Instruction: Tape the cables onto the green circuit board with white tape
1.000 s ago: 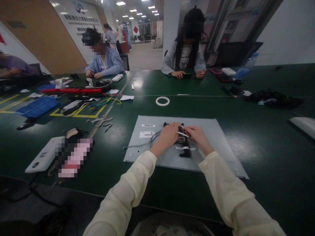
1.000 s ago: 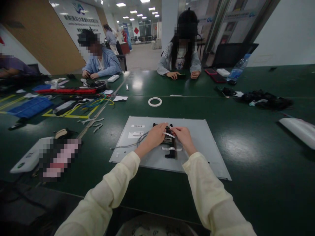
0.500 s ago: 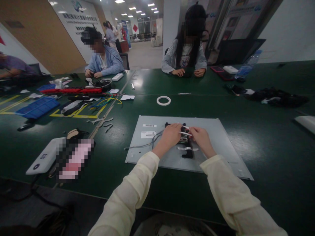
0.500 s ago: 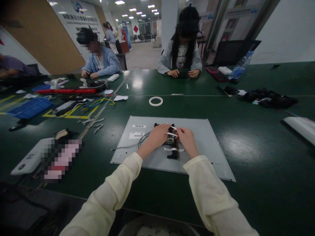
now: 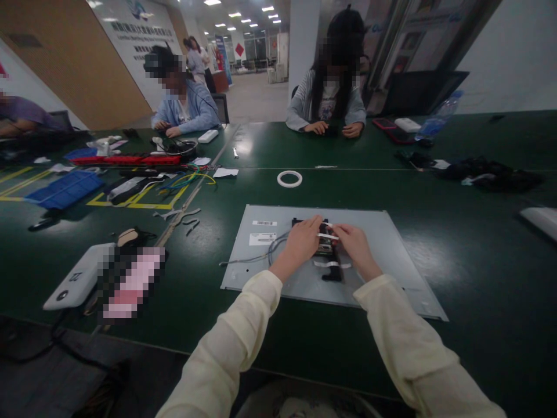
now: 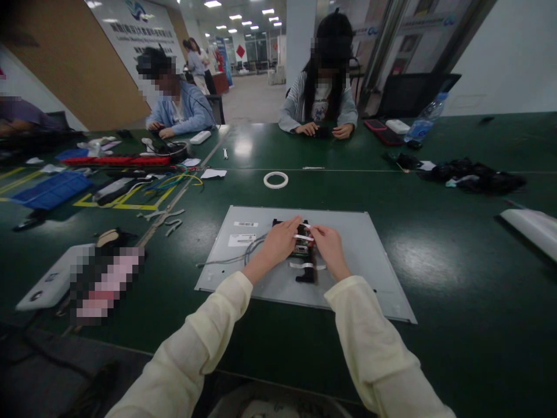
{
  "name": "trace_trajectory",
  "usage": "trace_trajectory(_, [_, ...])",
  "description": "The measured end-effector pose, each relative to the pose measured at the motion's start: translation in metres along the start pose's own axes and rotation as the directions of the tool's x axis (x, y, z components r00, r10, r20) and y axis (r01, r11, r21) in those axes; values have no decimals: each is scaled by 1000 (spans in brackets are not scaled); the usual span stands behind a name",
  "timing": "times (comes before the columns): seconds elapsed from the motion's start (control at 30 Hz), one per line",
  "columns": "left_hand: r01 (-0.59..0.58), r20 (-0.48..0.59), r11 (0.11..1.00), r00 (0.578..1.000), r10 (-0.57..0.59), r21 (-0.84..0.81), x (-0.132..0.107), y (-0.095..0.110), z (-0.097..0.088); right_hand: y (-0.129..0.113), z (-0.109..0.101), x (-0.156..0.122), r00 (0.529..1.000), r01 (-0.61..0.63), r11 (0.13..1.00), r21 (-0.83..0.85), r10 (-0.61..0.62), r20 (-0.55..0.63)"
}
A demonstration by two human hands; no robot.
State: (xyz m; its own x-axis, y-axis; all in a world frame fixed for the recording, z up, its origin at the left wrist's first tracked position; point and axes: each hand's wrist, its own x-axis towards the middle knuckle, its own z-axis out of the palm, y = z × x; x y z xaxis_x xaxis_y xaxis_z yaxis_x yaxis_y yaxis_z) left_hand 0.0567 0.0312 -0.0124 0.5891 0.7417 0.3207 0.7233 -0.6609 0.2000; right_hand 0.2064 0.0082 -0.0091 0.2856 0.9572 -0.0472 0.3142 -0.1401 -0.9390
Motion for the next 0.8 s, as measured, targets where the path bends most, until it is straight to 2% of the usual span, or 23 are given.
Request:
trace_trajectory(0.2, [51,11,999,999,-51,-4,0,3,-4,-6,-2,-6,999,-32,989,147,30,15])
trace_trajectory(0.3, [86,-5,994,996,-87,-67,1,4,-9,-7,-4,-7,998,-52,977,209,48,27])
trace_trajectory(0.47, [112,-157,980,978,-138,-162,2,2,-22,-10,-13,-8,991,-134,907,399,125,47])
trace_trajectory(0.53, [94,-212,986,970,-122,-135,2,0,-29,-14,-17,-9,986,-165,871,463,155,59])
trace_trajectory(0.63, [65,-237,996,969,-76,-56,1,-3,-36,-20,-21,-13,981,-194,846,497,170,94])
trace_trajectory(0.73, [45,-239,999,970,-44,1,-1,-6,-39,-24,-23,-16,971,-230,819,525,159,176])
trace_trajectory(0.8, [62,-259,998,964,-63,-12,-2,-7,-41,-25,-23,-19,962,-247,815,523,141,234])
